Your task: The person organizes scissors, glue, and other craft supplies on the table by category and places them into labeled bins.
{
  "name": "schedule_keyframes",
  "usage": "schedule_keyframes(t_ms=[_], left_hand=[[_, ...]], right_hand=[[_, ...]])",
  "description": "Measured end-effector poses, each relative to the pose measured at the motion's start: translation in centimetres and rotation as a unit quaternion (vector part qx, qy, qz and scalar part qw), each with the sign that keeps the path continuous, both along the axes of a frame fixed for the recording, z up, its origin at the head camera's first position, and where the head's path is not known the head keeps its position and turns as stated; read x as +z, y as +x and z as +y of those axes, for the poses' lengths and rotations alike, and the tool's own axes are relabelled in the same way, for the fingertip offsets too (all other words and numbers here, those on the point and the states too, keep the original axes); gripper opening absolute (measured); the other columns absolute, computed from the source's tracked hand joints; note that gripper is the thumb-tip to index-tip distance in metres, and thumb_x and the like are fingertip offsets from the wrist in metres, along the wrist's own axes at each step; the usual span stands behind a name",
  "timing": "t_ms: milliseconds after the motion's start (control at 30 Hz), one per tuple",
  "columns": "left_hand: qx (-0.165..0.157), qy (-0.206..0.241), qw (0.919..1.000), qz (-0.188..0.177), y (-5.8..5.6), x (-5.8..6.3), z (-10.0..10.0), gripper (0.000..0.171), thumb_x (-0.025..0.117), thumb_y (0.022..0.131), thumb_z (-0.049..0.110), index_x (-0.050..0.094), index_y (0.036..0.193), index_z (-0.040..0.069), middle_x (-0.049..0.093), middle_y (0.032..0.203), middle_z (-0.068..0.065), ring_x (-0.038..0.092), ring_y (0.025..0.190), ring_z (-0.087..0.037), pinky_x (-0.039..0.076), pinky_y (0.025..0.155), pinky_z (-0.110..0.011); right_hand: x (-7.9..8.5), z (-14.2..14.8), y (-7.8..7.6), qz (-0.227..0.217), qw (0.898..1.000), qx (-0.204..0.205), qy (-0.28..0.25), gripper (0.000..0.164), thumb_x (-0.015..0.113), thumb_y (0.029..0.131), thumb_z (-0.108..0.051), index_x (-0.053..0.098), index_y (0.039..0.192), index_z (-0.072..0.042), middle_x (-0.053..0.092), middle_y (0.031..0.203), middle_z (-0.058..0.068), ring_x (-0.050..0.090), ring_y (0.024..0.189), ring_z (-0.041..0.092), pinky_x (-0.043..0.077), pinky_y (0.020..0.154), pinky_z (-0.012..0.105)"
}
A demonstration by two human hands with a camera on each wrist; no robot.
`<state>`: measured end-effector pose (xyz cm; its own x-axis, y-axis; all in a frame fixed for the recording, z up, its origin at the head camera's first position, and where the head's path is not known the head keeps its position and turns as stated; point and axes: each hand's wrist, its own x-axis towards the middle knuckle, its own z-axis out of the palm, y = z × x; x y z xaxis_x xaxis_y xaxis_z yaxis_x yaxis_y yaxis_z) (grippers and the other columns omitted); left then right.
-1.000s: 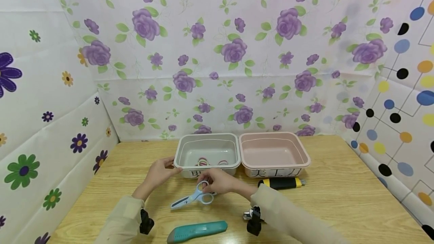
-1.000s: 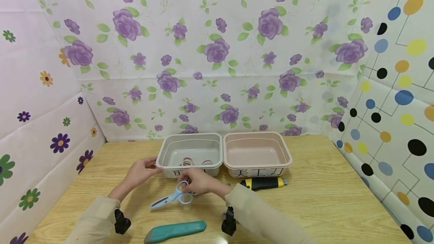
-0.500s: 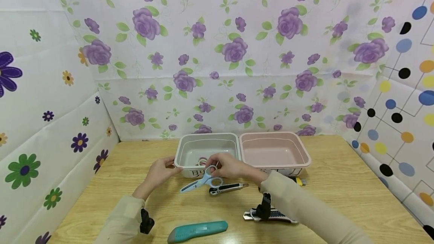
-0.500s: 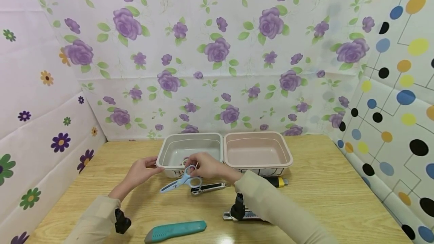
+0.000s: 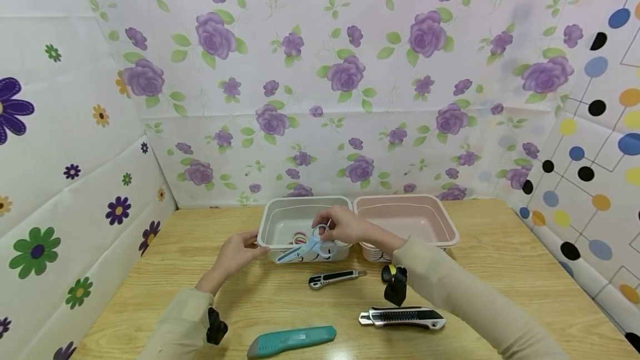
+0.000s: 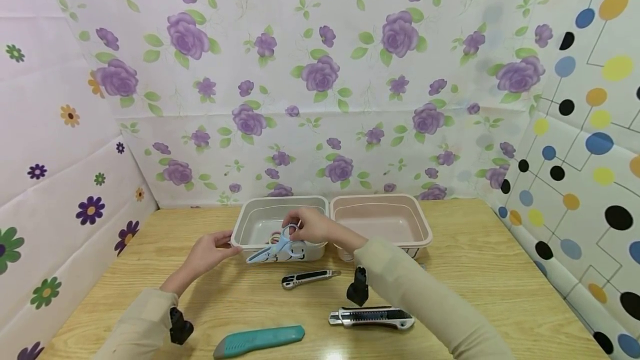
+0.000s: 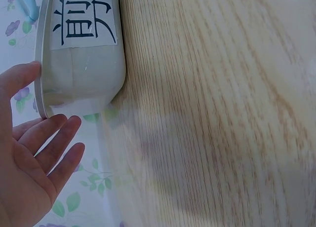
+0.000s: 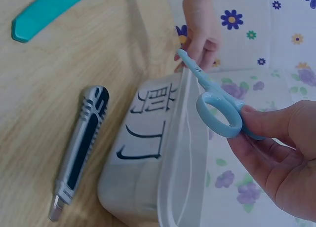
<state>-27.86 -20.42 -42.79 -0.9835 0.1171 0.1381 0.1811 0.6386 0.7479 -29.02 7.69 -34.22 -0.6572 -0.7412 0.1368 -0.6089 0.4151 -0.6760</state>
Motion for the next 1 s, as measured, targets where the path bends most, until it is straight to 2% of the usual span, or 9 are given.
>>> schedule_keyframes(t_ms=[300,500,1000], left_hand=[[0.0,-0.005,0.9999,0.009,-0.1,0.0,0.1,0.058,0.072,0.078,0.023,0.052,0.125,-0.004,0.064,0.109,-0.016,0.063,0.092,-0.025,0.053,0.071,-0.035],[0.001,-0.002,1.0,0.006,-0.1,0.0,0.0,0.059,0.072,0.078,0.024,0.052,0.125,-0.004,0.064,0.109,-0.015,0.063,0.092,-0.024,0.053,0.072,-0.034],[0.003,-0.013,0.9998,0.013,-0.1,-0.1,0.0,0.056,0.072,0.077,0.022,0.053,0.123,-0.005,0.064,0.108,-0.017,0.063,0.091,-0.025,0.053,0.072,-0.035]], right_hand=[[1.1,0.7,-1.3,-0.01,1.0,-0.02,0.012,0.023,0.061,0.082,0.005,0.06,0.105,0.008,0.061,0.081,0.008,0.052,0.064,0.011,0.044,0.06,0.02],[1.4,1.2,-2.0,0.007,1.0,-0.016,0.004,0.022,0.061,0.082,0.006,0.06,0.104,0.008,0.061,0.081,0.01,0.054,0.067,0.013,0.045,0.061,0.022],[1.0,1.9,-4.0,0.029,0.999,-0.044,0.001,0.023,0.061,0.081,0.006,0.06,0.104,0.009,0.062,0.083,0.013,0.056,0.073,0.016,0.048,0.067,0.025]])
